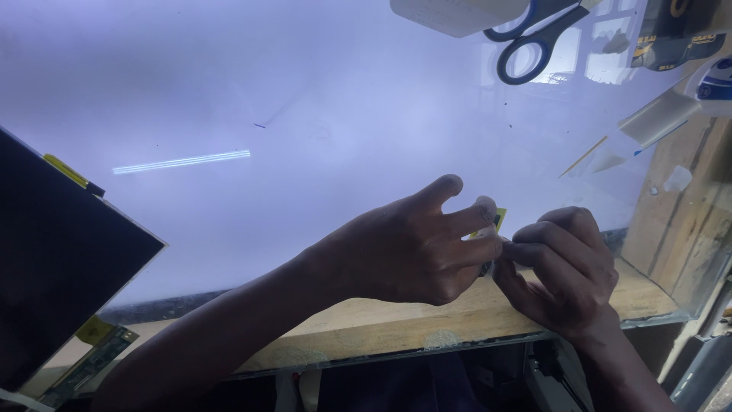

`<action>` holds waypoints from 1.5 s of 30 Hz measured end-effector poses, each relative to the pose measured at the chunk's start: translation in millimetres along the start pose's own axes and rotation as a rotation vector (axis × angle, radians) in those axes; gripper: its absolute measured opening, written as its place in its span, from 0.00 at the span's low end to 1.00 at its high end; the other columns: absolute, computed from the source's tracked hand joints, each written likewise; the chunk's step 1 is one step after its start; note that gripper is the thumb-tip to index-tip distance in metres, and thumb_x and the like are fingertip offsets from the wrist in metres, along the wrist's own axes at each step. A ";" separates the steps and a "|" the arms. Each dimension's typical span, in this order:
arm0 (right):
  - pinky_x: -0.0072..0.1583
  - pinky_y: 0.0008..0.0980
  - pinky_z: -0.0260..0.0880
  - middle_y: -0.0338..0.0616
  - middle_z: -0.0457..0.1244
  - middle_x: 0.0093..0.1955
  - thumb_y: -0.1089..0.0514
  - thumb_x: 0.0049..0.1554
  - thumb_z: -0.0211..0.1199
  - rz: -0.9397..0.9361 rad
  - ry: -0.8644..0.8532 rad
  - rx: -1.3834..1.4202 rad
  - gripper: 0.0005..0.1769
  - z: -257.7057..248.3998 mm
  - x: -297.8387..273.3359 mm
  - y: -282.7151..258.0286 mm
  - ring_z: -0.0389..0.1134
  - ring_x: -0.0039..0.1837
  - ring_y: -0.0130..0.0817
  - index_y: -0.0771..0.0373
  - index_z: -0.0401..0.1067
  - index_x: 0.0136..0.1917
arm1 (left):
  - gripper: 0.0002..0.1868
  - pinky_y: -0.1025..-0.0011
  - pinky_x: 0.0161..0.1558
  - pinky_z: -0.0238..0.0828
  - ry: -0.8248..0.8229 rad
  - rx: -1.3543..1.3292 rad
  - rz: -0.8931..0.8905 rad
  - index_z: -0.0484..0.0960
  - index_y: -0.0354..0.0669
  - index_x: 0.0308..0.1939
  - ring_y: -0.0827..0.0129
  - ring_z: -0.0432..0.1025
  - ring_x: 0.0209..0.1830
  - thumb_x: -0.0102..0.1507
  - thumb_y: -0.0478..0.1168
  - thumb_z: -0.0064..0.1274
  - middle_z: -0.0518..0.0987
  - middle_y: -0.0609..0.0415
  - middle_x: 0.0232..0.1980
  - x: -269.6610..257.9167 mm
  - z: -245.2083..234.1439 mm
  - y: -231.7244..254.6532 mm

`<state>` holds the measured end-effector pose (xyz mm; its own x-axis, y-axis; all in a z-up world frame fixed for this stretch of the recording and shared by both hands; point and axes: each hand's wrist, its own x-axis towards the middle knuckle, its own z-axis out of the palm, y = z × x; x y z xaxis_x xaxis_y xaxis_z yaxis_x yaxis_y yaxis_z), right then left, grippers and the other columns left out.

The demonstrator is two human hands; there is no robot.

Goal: Cleaning or applying adhesive to a small electronic ribbon cable connector using a fine tool on a workbench.

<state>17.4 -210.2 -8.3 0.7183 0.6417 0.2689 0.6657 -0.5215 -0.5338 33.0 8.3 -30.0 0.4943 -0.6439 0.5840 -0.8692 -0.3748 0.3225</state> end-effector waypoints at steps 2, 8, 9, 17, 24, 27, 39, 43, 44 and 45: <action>0.41 0.35 0.56 0.46 0.59 0.28 0.75 0.52 0.64 0.029 0.014 -0.005 0.12 -0.2 -3.6 1.0 0.54 0.33 0.41 0.67 0.66 0.31 | 0.13 0.68 0.44 0.67 -0.012 0.000 0.004 0.80 0.50 0.24 0.65 0.73 0.48 0.63 0.29 0.54 0.75 0.61 0.36 1.4 -0.7 -0.2; 0.40 0.34 0.55 0.45 0.59 0.28 0.75 0.51 0.65 -0.021 0.012 0.013 0.13 -3.9 -3.5 3.2 0.53 0.32 0.39 0.66 0.65 0.30 | 0.13 0.69 0.44 0.67 -0.029 0.010 0.007 0.80 0.49 0.25 0.65 0.74 0.48 0.63 0.29 0.54 0.77 0.60 0.38 4.2 -2.5 -0.6; 0.42 0.35 0.56 0.46 0.59 0.29 0.76 0.51 0.63 -0.022 -0.019 0.030 0.14 -3.6 -2.7 3.1 0.53 0.33 0.39 0.66 0.64 0.30 | 0.14 0.68 0.45 0.67 -0.031 0.006 0.008 0.80 0.49 0.24 0.66 0.74 0.48 0.63 0.29 0.54 0.77 0.60 0.38 4.1 -2.7 -0.8; 0.40 0.34 0.55 0.46 0.60 0.31 0.74 0.52 0.61 -0.058 -0.054 0.024 0.12 -6.1 -4.6 -0.9 0.55 0.34 0.42 0.66 0.65 0.31 | 0.14 0.68 0.45 0.68 -0.032 -0.004 0.011 0.81 0.47 0.25 0.66 0.74 0.47 0.64 0.29 0.52 0.77 0.59 0.38 2.7 -0.9 1.3; 0.40 0.35 0.55 0.46 0.59 0.30 0.75 0.51 0.61 -0.072 -0.048 0.037 0.13 -4.5 -3.2 4.7 0.54 0.33 0.41 0.66 0.64 0.30 | 0.13 0.67 0.47 0.69 -0.050 -0.004 0.020 0.82 0.48 0.25 0.66 0.74 0.48 0.64 0.30 0.55 0.77 0.60 0.38 2.0 1.5 -2.3; 0.37 0.33 0.53 0.46 0.58 0.26 0.76 0.50 0.62 -0.030 0.049 0.063 0.14 -5.8 2.2 -1.4 0.52 0.31 0.40 0.67 0.64 0.28 | 0.12 0.68 0.46 0.69 -0.036 0.013 0.022 0.82 0.47 0.27 0.66 0.74 0.47 0.64 0.28 0.55 0.76 0.59 0.37 3.0 -1.8 -1.5; 0.41 0.35 0.57 0.46 0.60 0.29 0.76 0.52 0.65 0.000 0.021 0.024 0.14 -3.1 2.0 1.7 0.54 0.33 0.39 0.67 0.65 0.30 | 0.17 0.66 0.44 0.66 -0.024 -0.092 -0.020 0.77 0.50 0.21 0.63 0.74 0.49 0.64 0.28 0.52 0.76 0.59 0.37 4.8 -1.0 0.4; 0.41 0.35 0.55 0.45 0.57 0.26 0.77 0.52 0.62 0.065 0.071 0.021 0.14 -4.8 -0.4 1.1 0.51 0.30 0.38 0.67 0.65 0.29 | 0.13 0.67 0.45 0.66 -0.046 -0.040 0.000 0.81 0.46 0.25 0.64 0.74 0.49 0.64 0.28 0.54 0.77 0.59 0.37 6.2 -1.4 -0.9; 0.41 0.35 0.56 0.45 0.59 0.27 0.76 0.52 0.63 0.035 0.062 0.021 0.13 -4.4 0.5 1.6 0.52 0.31 0.38 0.67 0.66 0.30 | 0.14 0.67 0.45 0.66 -0.041 -0.059 -0.007 0.81 0.47 0.25 0.63 0.73 0.49 0.64 0.28 0.55 0.77 0.60 0.37 6.6 -1.5 -0.5; 0.41 0.34 0.56 0.46 0.60 0.29 0.75 0.52 0.65 0.006 0.052 0.021 0.12 -4.0 1.5 2.1 0.53 0.32 0.39 0.67 0.66 0.31 | 0.15 0.67 0.45 0.66 -0.036 -0.079 -0.015 0.80 0.49 0.24 0.63 0.73 0.49 0.64 0.28 0.55 0.77 0.60 0.37 6.9 -1.7 -0.2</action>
<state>20.7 -212.6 -5.9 0.7320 0.6082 0.3070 0.6576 -0.5128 -0.5519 36.5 5.0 -24.8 0.5059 -0.6629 0.5520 -0.8593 -0.3318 0.3892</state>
